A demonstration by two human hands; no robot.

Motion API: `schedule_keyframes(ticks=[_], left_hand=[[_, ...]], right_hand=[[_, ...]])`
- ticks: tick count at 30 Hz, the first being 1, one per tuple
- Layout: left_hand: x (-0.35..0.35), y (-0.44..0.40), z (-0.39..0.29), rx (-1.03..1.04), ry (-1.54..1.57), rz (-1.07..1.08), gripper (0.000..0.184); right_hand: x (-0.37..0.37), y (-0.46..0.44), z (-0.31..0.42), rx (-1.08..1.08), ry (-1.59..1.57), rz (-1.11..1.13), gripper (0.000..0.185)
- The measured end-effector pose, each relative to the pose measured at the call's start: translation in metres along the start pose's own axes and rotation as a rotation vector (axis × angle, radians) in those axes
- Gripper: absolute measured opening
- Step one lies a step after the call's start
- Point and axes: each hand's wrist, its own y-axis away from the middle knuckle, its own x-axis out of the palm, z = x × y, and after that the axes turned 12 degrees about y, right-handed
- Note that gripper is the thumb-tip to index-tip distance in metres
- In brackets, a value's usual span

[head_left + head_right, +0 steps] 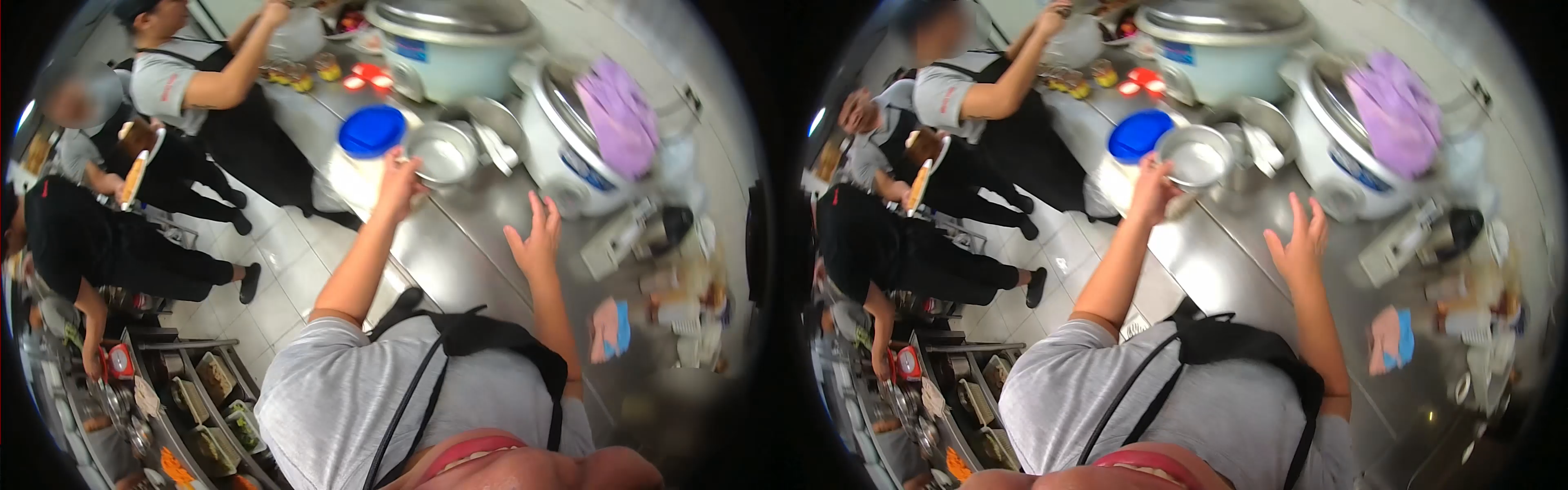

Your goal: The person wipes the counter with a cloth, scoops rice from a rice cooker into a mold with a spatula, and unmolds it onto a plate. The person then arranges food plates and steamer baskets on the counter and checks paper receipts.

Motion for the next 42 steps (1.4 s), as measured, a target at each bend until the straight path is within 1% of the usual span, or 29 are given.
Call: schedule_keyframes(ticks=[2, 3, 4, 5, 6, 7, 8, 10, 11, 12, 14, 16, 19, 22, 23, 26, 28, 31, 32, 33, 36, 37, 40, 42], left_hand=[[-0.004, -0.037, -0.004, 0.015, -0.116, 0.041, 0.052], [0.001, -0.05, -0.012, 0.033, -0.16, 0.056, 0.052], [0.006, -0.061, -0.019, 0.043, -0.203, 0.07, 0.052], [0.009, -0.068, -0.024, 0.051, -0.166, 0.127, 0.05], [0.005, -0.084, -0.023, 0.087, -0.249, 0.169, 0.052], [0.001, -0.097, -0.022, 0.188, -0.409, 0.162, 0.052], [0.0, -0.109, -0.017, 0.274, -0.571, 0.171, 0.053], [-0.004, -0.134, -0.004, 0.721, -1.007, 0.217, 0.05], [-0.002, -0.145, 0.002, 0.72, -0.95, 0.267, 0.05], [0.0, -0.152, 0.01, 0.706, -0.895, 0.319, 0.05], [0.01, -0.148, 0.014, 0.378, -0.732, 0.317, 0.052], [0.02, -0.145, 0.013, 0.401, -0.819, 0.324, 0.053], [0.033, -0.141, 0.008, 0.423, -0.875, 0.385, 0.057], [0.042, -0.136, 0.005, 0.473, -1.005, 0.35, 0.056], [0.042, -0.136, 0.005, 0.477, -1.05, 0.335, 0.058], [0.044, -0.133, -0.003, 0.321, -1.043, 0.3, 0.059], [0.046, -0.136, -0.01, 0.329, -1.125, 0.29, 0.058], [0.059, -0.138, -0.016, 0.305, -1.289, 0.278, 0.055], [0.065, -0.141, -0.017, 0.292, -1.348, 0.273, 0.054], [0.07, -0.14, -0.014, 0.333, -1.434, 0.268, 0.053], [0.071, -0.147, 0.006, 0.337, -1.542, 0.276, 0.053], [0.069, -0.149, 0.011, 0.406, -1.593, 0.309, 0.051], [0.066, -0.151, 0.016, 0.387, -1.58, 0.362, 0.045], [0.071, -0.141, 0.012, 0.445, -1.759, 0.366, 0.042]], right_hand=[[0.023, -0.041, 0.029, -0.135, 0.245, -0.073, 0.055], [0.04, -0.058, 0.037, -0.174, 0.222, -0.111, 0.046], [0.054, -0.074, 0.041, -0.183, 0.265, -0.106, 0.043], [0.065, -0.084, 0.038, -0.185, 0.309, -0.093, 0.041], [0.072, -0.096, 0.037, -0.183, 0.355, -0.079, 0.038], [0.074, -0.107, 0.033, -0.193, 0.353, -0.163, 0.028], [0.08, -0.117, 0.022, -0.162, 0.309, -0.181, 0.026], [0.084, -0.136, 0.003, -0.081, 0.3, -0.235, 0.024], [0.083, -0.144, -0.001, -0.041, 0.329, -0.261, 0.024], [0.081, -0.147, -0.008, -0.027, 0.289, -0.262, 0.025], [0.081, -0.148, -0.014, 0.052, 0.26, -0.271, 0.026], [0.08, -0.144, -0.017, 0.114, 0.242, -0.232, 0.027], [0.073, -0.132, -0.012, 0.162, 0.167, -0.233, 0.032], [0.069, -0.118, -0.014, 0.233, 0.087, -0.226, 0.037], [0.069, -0.115, -0.016, 0.238, 0.085, -0.234, 0.037], [0.067, -0.11, -0.017, 0.229, 0.101, -0.236, 0.037], [0.065, -0.109, -0.009, 0.204, 0.138, -0.202, 0.037], [0.071, -0.109, -0.009, 0.227, 0.134, -0.083, 0.034], [0.072, -0.112, -0.011, 0.234, 0.128, -0.095, 0.033], [0.073, -0.116, -0.015, 0.238, 0.124, -0.105, 0.032], [0.072, -0.126, -0.012, 0.233, 0.092, -0.134, 0.03], [0.07, -0.128, -0.01, 0.231, 0.079, -0.145, 0.03], [0.066, -0.127, -0.009, 0.231, 0.098, -0.167, 0.029], [0.067, -0.123, -0.013, 0.238, 0.083, -0.166, 0.028]])
